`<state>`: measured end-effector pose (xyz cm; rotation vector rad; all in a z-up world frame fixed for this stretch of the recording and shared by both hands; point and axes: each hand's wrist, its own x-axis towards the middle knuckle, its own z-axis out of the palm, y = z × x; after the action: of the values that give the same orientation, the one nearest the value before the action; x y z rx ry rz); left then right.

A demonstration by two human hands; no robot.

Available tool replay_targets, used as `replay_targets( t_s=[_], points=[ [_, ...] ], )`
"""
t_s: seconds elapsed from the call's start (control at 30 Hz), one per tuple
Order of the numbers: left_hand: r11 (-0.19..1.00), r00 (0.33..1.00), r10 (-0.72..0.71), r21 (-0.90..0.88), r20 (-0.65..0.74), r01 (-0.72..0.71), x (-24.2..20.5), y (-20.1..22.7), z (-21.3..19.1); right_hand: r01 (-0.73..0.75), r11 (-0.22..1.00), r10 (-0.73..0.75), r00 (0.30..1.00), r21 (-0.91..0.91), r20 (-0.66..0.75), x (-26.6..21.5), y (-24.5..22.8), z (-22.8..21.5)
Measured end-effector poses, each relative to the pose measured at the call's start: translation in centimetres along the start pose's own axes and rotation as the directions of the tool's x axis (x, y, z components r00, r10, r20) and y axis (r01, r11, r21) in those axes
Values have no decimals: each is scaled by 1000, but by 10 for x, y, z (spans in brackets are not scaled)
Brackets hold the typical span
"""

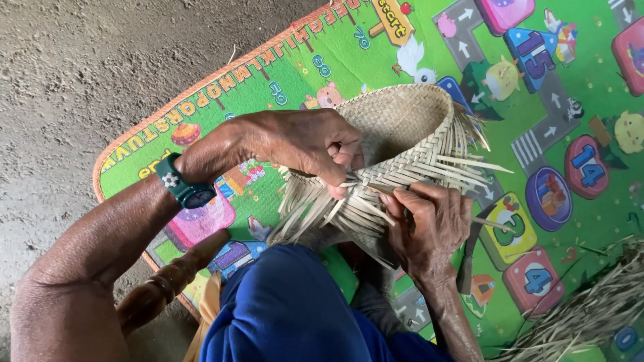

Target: A person is weaving a basket or hat using dried palm leaves, tucking and folding strands to form the structure.

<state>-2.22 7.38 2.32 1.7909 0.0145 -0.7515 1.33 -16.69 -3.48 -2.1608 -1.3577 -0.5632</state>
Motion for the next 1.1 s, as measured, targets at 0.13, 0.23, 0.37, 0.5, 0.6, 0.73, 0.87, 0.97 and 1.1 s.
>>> replay_targets(
  t_s=[0.13, 0.23, 0.37, 0.5, 0.6, 0.73, 0.87, 0.97, 1.1],
  points=[
    [1000, 999, 25, -15, 31, -25, 1, -1, -3, -31, 997, 31, 999, 67, 8, -5, 4, 5],
    [999, 999, 32, -8, 30, -32, -2, -3, -1, -35, 989, 34, 999, 143, 11, -2, 3, 5],
    [999, 999, 45, -27, 18, -45, -4, -3, -1, 78, 997, -77, 996, -29, 40, 5, 0, -6],
    [998, 997, 66, 12, 28, -67, 1, -8, 2, -78, 974, 59, 994, 213, 92, 7, -2, -5],
    [995, 996, 72, 65, 52, -75, 2, -6, 1, -190, 925, 158, 980, 330, 123, 3, -3, -1],
    [991, 993, 42, 123, 111, -55, 4, -2, -2, -201, 907, 163, 978, 371, 131, -1, -2, 2],
    [995, 990, 6, 99, 141, -20, 3, -1, -7, -210, 907, 182, 977, 364, 110, -3, -3, 6],
    [996, 990, -22, 92, 140, 9, 6, 0, -7, -205, 910, 190, 979, 361, 77, -3, -3, 6],
    [983, 985, -50, 182, 163, 19, 4, 4, -7, -115, 955, 116, 993, 275, 12, -7, -2, 9]
  ],
)
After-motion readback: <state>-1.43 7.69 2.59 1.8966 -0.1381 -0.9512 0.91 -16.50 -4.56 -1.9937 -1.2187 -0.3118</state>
